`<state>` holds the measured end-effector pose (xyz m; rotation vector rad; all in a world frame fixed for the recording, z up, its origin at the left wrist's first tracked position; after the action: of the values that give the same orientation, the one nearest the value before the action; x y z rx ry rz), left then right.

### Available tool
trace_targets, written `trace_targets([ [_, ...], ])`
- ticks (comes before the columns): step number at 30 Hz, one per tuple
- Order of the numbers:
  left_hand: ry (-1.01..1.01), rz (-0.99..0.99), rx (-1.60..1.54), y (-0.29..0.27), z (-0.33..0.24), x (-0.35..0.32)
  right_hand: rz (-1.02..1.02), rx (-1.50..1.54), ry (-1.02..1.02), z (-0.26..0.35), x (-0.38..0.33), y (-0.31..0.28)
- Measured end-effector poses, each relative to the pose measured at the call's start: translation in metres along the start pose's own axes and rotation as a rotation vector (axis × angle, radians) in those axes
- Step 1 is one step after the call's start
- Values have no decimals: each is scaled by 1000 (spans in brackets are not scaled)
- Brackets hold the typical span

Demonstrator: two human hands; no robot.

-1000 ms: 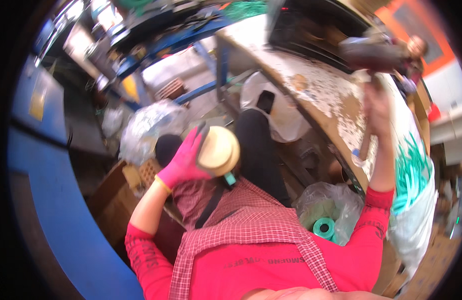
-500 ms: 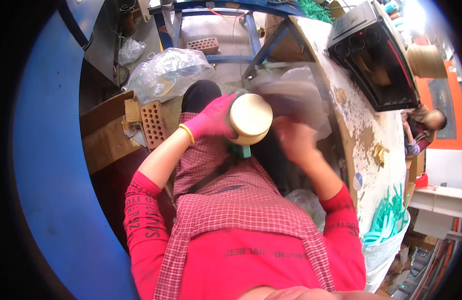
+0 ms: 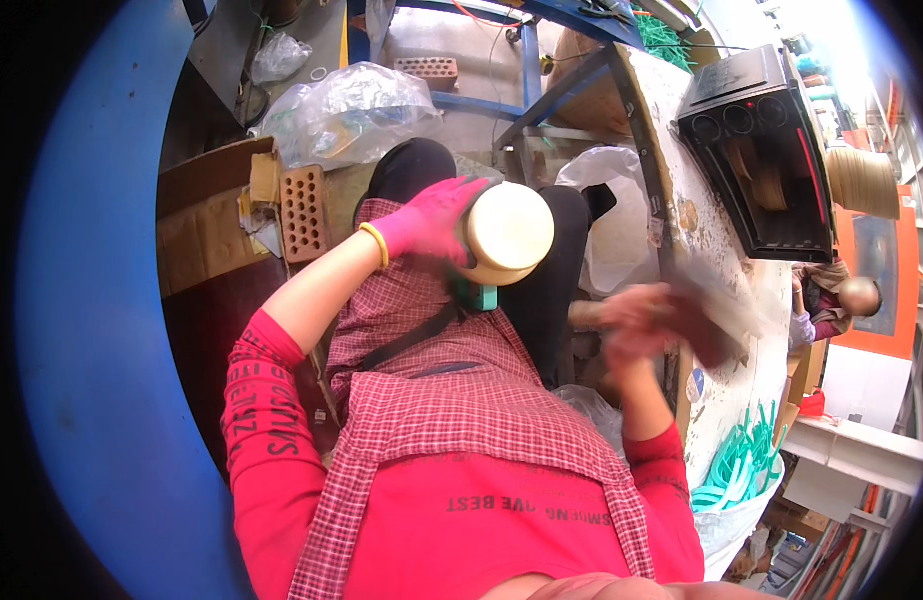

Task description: The person assembles teal plastic pitchers by attaching handles and securing lids. They wipe the body of each pitcher with a cloth, place a lid on top, and use a mallet to tap the lid into place. The finished units are set aside on the workbench.

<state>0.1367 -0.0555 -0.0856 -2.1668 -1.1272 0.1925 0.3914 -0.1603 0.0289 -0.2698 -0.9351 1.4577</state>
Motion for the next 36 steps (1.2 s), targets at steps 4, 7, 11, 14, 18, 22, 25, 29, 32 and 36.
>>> trace_targets([
  [4,1,11,-17,2,3,2,287,-262,224,35,43,-11],
  [7,-13,18,-51,3,6,5,-15,82,-32,92,76,-73],
  [11,-34,22,-50,-1,4,6,-87,91,-183,63,45,-44],
  [14,24,67,-226,-9,-12,4,516,-47,231,-15,-20,28],
  [18,235,-55,214,-19,-64,13,-8,-92,452,-62,-55,-65],
  [22,330,139,472,-10,-107,46,-283,-382,635,-116,-19,-165],
  [25,282,-33,373,-43,-107,34,-366,-923,215,-152,2,-187],
  [29,47,-586,376,-124,-40,-61,-196,-1035,499,-213,-16,-193],
  [32,-206,-941,375,-148,54,-109,-299,-930,284,-174,-45,-193],
  [36,-597,-657,560,-113,195,-141,-227,-523,593,-111,-133,-174],
])
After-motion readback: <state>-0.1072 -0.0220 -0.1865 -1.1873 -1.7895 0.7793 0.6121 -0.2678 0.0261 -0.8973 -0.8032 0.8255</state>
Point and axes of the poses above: each hand's wrist, its own x-axis towards the middle knuckle, its own y-axis out of the palm, z = x × y, the point moved 5 cm from there along x, towards the middle knuckle, and after that the axes turned 2 degrees about y, right-handed, at the moved point
